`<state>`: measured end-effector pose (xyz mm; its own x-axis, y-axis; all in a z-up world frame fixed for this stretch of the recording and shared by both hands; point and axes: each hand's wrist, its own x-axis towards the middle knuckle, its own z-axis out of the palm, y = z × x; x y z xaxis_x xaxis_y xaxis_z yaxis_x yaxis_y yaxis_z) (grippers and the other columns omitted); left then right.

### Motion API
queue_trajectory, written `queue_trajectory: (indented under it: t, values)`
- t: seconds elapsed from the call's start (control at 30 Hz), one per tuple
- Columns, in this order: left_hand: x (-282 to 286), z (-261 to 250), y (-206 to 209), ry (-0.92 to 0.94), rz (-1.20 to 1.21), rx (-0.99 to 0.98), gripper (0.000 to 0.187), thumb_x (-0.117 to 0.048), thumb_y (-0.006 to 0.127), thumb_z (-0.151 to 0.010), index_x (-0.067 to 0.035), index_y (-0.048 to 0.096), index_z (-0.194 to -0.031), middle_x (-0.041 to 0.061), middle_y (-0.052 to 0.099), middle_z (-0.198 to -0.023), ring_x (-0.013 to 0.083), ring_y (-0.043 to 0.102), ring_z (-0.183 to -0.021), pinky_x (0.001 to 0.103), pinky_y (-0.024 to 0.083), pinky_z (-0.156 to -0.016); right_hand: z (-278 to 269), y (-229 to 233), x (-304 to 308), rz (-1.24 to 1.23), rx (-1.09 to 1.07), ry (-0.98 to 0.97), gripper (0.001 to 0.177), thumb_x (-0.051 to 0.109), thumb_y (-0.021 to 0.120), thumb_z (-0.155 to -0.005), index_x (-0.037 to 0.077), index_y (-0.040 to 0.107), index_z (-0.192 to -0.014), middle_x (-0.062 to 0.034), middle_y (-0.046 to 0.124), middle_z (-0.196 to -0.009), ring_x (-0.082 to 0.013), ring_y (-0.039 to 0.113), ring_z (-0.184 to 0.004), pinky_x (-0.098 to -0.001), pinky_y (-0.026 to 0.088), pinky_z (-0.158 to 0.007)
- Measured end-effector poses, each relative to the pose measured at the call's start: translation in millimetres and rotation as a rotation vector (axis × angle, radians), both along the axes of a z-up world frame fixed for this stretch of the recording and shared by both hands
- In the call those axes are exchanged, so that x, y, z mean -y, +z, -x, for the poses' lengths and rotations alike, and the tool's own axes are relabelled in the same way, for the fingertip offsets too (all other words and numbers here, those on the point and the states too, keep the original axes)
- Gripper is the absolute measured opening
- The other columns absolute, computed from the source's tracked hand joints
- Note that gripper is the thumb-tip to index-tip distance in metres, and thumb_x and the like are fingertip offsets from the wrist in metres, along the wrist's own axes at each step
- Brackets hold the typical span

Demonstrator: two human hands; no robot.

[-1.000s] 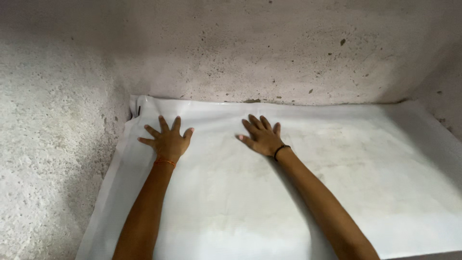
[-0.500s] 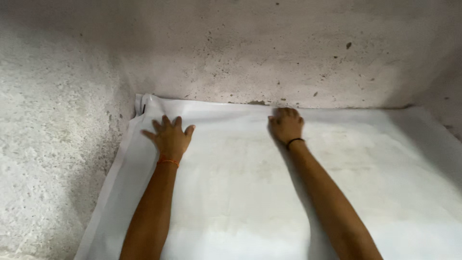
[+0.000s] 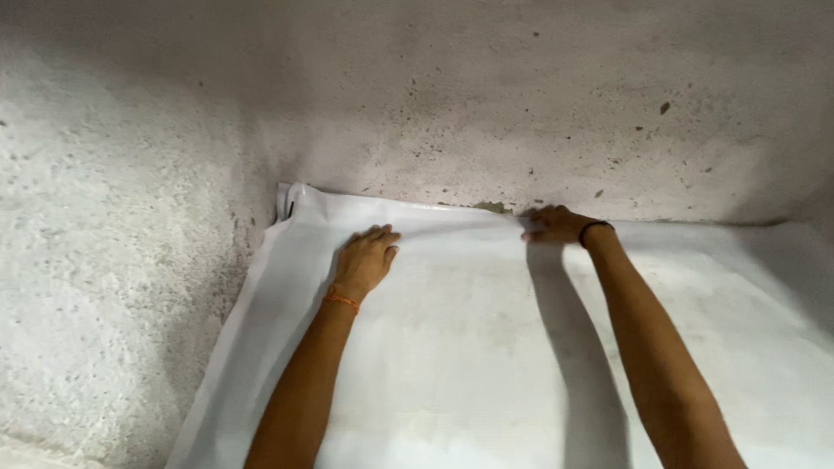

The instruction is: The person lays a white sheet on a concrete shelf, then repeatedly picks folded garments from a bed and places them on the shelf. The person handles pants, shorts, and shirts one at a time, arranging them in a neat stack.

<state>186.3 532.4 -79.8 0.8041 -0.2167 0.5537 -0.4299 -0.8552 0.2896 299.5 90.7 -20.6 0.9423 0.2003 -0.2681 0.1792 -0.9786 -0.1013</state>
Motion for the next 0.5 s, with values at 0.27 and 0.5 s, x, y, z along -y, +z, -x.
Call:
queue_trajectory:
  t: [0.27,0.5]
  values:
    - [6.1,-4.9,-6.2,0.048,-0.008,-0.06,0.032,-0.032,0.061,-0.097,-0.017,0.069,-0.125,0.002,0.06,-0.145,0.024,0.052,-0.137,0.051,0.039,-0.111,-12.1,-24.5,54.5,-0.019,0.318,-0.194,0.056,0.041,0.062,-0.091,0.022,0.055,-0.144,-0.008,0.048,-0.154,-0.0327,0.054,-0.134,-0.0464,0.047,-0.11]
    - [6.8,3.0,-0.1,0.044,0.001,-0.019,0.029,-0.029,0.062,-0.097,-0.015,0.07,-0.121,0.002,0.063,-0.142,0.0237,0.055,-0.134,0.05,0.042,-0.109,-2.1,-19.1,51.0,0.024,0.291,-0.181,0.05,0.04,0.06,-0.097,0.027,0.054,-0.144,-0.0107,0.051,-0.148,-0.0346,0.055,-0.13,-0.0506,0.049,-0.105]
